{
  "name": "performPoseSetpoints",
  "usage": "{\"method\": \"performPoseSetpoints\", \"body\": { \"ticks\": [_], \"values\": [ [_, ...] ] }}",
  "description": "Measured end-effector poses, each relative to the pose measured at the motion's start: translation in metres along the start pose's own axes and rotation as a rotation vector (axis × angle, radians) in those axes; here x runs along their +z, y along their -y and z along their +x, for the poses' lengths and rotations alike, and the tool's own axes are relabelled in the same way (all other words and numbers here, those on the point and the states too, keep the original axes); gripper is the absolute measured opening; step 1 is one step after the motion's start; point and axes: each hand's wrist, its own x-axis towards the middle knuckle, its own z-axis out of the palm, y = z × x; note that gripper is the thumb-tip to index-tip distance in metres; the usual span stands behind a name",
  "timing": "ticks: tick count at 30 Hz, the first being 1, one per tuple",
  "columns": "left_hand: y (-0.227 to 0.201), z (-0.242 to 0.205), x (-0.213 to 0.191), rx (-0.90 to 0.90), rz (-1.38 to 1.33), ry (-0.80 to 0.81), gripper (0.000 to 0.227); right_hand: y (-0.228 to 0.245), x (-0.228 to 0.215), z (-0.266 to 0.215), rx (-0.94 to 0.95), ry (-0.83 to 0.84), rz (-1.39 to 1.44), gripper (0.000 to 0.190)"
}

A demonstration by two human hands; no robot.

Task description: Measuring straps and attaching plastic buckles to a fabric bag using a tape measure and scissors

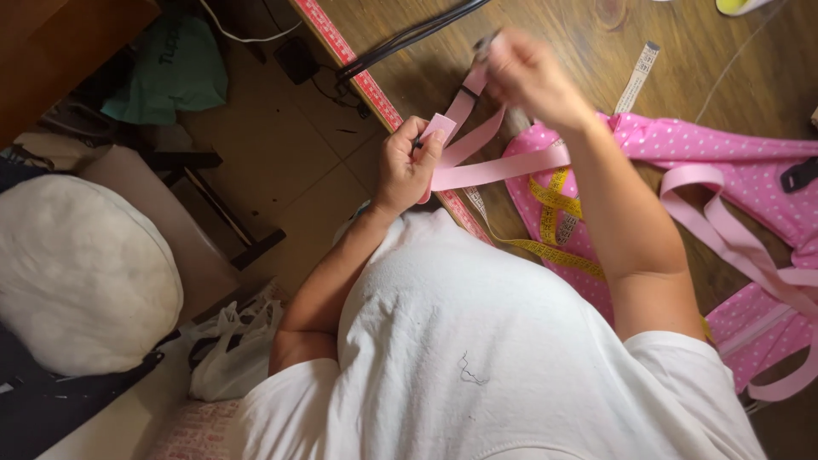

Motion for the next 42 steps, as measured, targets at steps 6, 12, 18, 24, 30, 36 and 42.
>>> {"method": "performPoseSetpoints", "body": {
  "ticks": [6, 12, 18, 24, 30, 36, 42],
  "values": [
    [-0.003, 0.003, -0.003, 0.004, -0.05, -0.014, 0.022, 0.018, -0.001, 0.006, -0.053, 0.105, 0.415, 0.043],
    [-0.011, 0.0, -0.007, 0.02, -0.08, 0.021, 0.022, 0.03, 0.018, -0.003, 0.311, 0.054, 0.258, 0.078],
    [-0.03, 0.002, -0.009, -0.01, -0.124, 0.135, 0.03, 0.002, 0.034, -0.025, 0.101, 0.165, 0.157, 0.051],
    [-0.031, 0.006, -0.011, 0.002, -0.162, 0.182, 0.025, 0.005, 0.042, -0.028, 0.057, 0.269, 0.087, 0.047],
    [-0.026, 0.007, -0.012, 0.071, -0.146, 0.221, 0.033, 0.005, 0.053, -0.029, -0.077, 0.203, 0.0, 0.044],
    [-0.017, 0.008, -0.013, 0.077, -0.075, 0.193, 0.034, -0.005, 0.046, -0.029, -0.182, 0.146, -0.331, 0.035],
    [-0.019, 0.007, -0.015, 0.116, -0.027, 0.152, 0.033, -0.007, 0.04, -0.025, -0.084, 0.121, -0.505, 0.041]
  ]
}}
